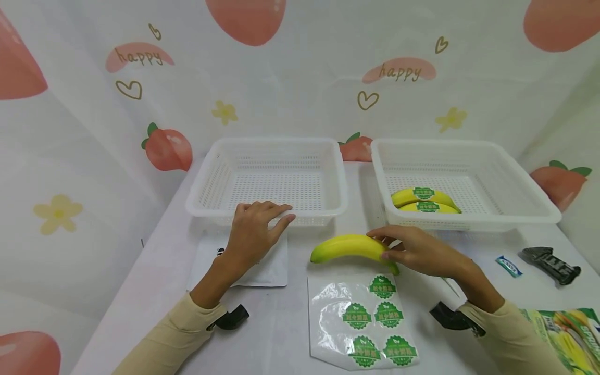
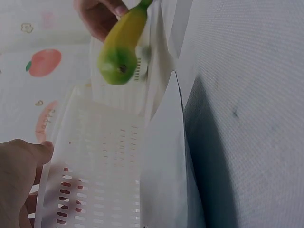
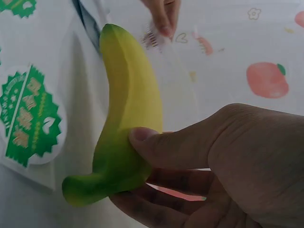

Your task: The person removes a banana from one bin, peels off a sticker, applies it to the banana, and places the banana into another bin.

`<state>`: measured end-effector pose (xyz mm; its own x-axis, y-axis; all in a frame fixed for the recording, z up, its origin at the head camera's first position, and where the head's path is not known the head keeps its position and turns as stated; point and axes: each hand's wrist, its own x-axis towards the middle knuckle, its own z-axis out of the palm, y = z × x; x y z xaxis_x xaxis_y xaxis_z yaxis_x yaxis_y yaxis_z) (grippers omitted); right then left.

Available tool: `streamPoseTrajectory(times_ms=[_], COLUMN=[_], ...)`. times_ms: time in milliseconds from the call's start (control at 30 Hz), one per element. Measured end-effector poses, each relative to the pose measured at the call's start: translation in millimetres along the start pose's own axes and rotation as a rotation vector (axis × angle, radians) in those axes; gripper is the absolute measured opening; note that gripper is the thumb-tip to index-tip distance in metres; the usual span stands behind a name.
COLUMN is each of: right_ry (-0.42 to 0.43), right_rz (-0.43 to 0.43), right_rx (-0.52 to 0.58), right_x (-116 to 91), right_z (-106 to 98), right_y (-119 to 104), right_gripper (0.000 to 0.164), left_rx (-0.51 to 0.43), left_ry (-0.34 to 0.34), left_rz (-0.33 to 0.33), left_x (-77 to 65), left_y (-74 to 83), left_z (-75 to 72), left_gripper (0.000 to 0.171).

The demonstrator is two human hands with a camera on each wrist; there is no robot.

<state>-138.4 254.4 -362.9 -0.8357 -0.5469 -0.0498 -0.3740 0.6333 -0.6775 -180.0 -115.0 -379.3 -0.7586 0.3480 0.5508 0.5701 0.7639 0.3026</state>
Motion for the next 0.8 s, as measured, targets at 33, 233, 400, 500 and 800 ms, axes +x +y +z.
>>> streamPoseTrajectory(times_ms=[33, 233, 400, 500, 800], right_ry=[0.006, 0.01, 0.016, 0.029, 0.053], right_rz=[0.002, 0.008, 0.031, 0.05, 0.09], right_rx=[0.0, 0.006, 0.026, 0.028, 0.024], right_x=[1.3, 7.5, 10.6, 11.5, 13.3], right_z=[1.8, 9.6, 13.2, 14.5, 15.4], right_y=[2.4, 12.1, 14.7, 16.1, 17.8], right_gripper=[0.047, 0.043, 0.042, 0.041, 0.04], left_rx=[-0.002, -0.005, -0.006, -0.017, -0.165], left_ry=[0.003, 0.002, 0.003, 0.037, -0.172], left_rz=[0.001, -0.001, 0.0, 0.039, 0.251], left_x=[-0.1, -0.4, -0.5, -0.4, -12.1], left_y=[0.1, 0.5, 2.4, 6.9, 51.3], left_z=[0.0, 0.3, 0.7, 0.3, -1.7], left_gripper=[0.029, 0.029, 0.029, 0.026, 0.028])
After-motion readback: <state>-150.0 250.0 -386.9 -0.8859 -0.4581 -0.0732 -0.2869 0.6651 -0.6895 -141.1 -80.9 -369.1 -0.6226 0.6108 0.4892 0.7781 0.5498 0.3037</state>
